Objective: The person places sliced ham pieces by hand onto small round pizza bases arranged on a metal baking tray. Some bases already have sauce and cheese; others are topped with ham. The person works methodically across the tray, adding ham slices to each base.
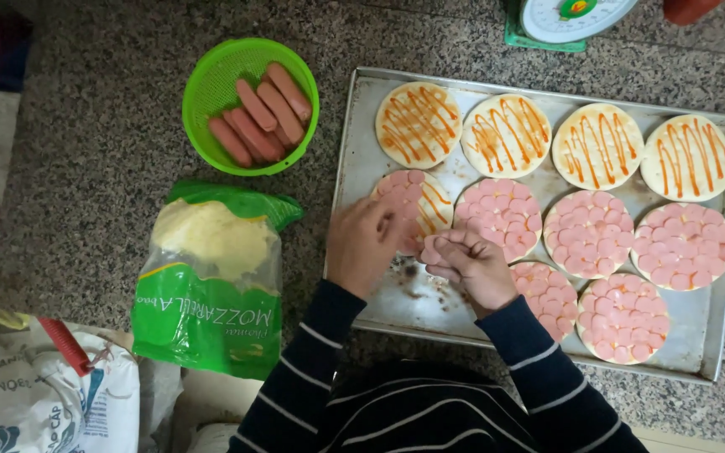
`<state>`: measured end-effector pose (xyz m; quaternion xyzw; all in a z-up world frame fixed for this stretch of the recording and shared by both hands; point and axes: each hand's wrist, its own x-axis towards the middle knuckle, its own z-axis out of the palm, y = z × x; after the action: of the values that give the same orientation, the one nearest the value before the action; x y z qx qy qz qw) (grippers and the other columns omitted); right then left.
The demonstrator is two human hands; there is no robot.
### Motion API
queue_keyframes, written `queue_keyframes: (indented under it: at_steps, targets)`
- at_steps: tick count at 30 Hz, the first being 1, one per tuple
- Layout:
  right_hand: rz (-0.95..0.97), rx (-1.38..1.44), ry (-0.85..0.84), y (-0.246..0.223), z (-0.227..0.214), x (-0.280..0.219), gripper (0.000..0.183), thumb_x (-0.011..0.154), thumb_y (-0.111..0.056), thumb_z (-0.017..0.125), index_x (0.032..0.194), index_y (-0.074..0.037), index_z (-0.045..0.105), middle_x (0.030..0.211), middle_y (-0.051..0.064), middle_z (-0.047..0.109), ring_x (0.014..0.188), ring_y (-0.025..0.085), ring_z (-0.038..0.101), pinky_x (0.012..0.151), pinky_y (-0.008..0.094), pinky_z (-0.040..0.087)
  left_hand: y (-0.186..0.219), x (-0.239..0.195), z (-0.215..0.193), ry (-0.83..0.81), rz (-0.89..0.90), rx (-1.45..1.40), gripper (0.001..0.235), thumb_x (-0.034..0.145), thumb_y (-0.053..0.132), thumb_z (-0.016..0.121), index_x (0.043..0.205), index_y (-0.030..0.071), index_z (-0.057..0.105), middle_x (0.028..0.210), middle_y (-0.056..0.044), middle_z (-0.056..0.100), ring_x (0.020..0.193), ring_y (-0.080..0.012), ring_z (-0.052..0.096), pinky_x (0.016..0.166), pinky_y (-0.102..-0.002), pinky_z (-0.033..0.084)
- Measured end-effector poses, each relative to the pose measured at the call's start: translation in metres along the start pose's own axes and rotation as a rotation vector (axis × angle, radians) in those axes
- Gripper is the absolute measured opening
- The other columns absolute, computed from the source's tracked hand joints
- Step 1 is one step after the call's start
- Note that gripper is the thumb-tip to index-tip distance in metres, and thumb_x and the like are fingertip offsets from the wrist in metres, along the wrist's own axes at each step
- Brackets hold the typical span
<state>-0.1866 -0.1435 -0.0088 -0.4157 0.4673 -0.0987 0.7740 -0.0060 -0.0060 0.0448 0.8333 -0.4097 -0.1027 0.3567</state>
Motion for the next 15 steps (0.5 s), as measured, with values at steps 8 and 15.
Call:
queue_keyframes:
  at_steps: [8,15]
  targets:
    - [-0.063,0.032,-0.004,-0.012,0.007,-0.004,0.028,0.111,-0.011,0.074,0.132,0.008,0.076,0.099,0.024,0.077,0.090,0.033,0.084,0.089,0.059,0.074,0.020,-0.005,0.014,-0.142,0.161,-0.099,0.025,0.111,0.035,0.069,0.108,0.013,0.080,0.099,-0.006,0.074,0.101,-0.0352,0.076,0.092,-0.049,0.053]
    - [-0.082,0.007,-0.049,-0.004,0.002,-0.001,0.045,0.098,0.008,0.078,0.142,0.009,0.070,0.113,0.029,0.081,0.096,0.037,0.083,0.090,0.057,0.072,0.011,-0.003,0.039,-0.043,0.098,-0.154,0.011,0.104,0.027,0.078,0.100,0.016,0.079,0.095,-0.004,0.073,0.098,-0.0353,0.077,0.092,-0.049,0.056]
